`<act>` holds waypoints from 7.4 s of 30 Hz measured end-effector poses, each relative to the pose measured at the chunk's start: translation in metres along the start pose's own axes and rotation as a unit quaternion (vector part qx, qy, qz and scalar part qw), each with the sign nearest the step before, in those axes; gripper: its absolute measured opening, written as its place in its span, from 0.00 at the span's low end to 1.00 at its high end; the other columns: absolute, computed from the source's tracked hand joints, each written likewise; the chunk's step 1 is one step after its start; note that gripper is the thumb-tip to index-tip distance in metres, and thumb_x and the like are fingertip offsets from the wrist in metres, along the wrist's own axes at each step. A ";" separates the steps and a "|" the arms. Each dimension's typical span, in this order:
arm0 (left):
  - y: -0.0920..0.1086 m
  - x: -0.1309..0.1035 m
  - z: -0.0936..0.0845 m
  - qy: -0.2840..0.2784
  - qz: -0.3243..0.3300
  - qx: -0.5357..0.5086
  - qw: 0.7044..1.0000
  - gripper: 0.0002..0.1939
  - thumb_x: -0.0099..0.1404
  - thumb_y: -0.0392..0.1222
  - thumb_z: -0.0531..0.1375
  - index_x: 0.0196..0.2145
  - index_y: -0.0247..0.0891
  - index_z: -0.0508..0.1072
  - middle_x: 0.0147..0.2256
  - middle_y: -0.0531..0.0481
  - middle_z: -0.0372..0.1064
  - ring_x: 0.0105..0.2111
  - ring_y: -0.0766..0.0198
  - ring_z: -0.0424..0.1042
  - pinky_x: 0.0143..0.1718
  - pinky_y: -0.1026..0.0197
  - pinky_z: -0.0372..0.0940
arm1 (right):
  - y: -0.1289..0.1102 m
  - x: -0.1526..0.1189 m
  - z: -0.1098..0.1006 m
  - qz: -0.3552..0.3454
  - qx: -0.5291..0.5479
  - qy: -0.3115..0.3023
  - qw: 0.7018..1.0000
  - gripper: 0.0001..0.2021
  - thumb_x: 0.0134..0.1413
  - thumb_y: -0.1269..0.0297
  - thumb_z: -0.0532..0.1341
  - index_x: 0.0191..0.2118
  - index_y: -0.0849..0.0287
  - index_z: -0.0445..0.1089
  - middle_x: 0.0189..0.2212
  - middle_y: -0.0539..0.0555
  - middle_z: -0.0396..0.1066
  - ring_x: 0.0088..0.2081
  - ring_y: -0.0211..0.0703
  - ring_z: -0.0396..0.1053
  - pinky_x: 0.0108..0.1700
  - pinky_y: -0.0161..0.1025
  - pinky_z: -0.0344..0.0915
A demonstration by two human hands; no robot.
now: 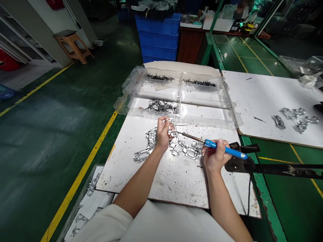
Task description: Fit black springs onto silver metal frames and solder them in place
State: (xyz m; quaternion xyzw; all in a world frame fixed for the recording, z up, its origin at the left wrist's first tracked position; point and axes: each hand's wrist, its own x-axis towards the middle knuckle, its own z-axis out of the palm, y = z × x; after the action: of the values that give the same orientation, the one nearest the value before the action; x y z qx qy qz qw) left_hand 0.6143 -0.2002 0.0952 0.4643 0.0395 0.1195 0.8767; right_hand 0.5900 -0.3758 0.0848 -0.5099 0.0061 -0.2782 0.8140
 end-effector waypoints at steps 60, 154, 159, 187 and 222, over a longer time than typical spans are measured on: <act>-0.022 -0.035 0.043 -0.302 0.180 0.692 0.630 0.13 0.67 0.45 0.58 0.45 0.38 0.76 0.41 0.43 0.66 0.43 0.53 0.65 0.46 0.50 0.62 | -0.017 0.022 -0.011 -0.090 0.049 0.210 0.972 0.17 0.57 0.49 0.63 0.31 0.55 0.60 0.19 0.42 0.63 0.15 0.37 0.65 0.15 0.35 0.62; 0.029 0.015 -0.008 -0.210 -0.270 0.003 0.940 0.19 0.59 0.49 0.62 0.21 0.37 0.60 0.18 0.59 0.49 0.11 0.74 0.51 0.12 0.67 0.43 | -0.009 0.021 -0.016 0.061 0.053 0.123 0.989 0.17 0.51 0.52 0.65 0.25 0.58 0.62 0.16 0.44 0.62 0.11 0.38 0.60 0.08 0.35 0.52; 0.026 0.012 -0.009 -0.211 -0.271 0.008 0.939 0.20 0.60 0.50 0.63 0.21 0.37 0.60 0.17 0.59 0.48 0.11 0.74 0.51 0.12 0.68 0.42 | -0.007 0.019 -0.015 0.084 0.030 0.103 0.991 0.17 0.49 0.52 0.66 0.25 0.58 0.61 0.18 0.44 0.63 0.11 0.37 0.60 0.09 0.35 0.53; 0.022 0.010 -0.015 -0.231 -0.276 -0.012 0.933 0.19 0.62 0.48 0.62 0.21 0.36 0.60 0.16 0.60 0.49 0.10 0.74 0.51 0.11 0.69 0.41 | -0.001 0.017 -0.014 0.058 0.006 0.059 0.997 0.17 0.52 0.54 0.66 0.24 0.57 0.62 0.15 0.43 0.61 0.10 0.37 0.59 0.08 0.34 0.52; 0.025 0.011 -0.014 -0.236 -0.286 -0.015 0.928 0.19 0.62 0.47 0.61 0.20 0.37 0.60 0.14 0.60 0.47 0.10 0.74 0.49 0.10 0.69 0.42 | -0.003 0.016 -0.013 0.060 0.013 0.058 0.996 0.15 0.52 0.55 0.66 0.24 0.57 0.63 0.16 0.43 0.64 0.10 0.37 0.60 0.08 0.34 0.51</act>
State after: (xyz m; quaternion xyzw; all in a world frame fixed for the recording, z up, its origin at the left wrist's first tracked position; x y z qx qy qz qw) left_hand 0.6184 -0.1729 0.1084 0.4346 -0.0394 -0.2492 0.8645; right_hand 0.5987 -0.3946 0.0855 -0.4811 0.0800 -0.2577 0.8341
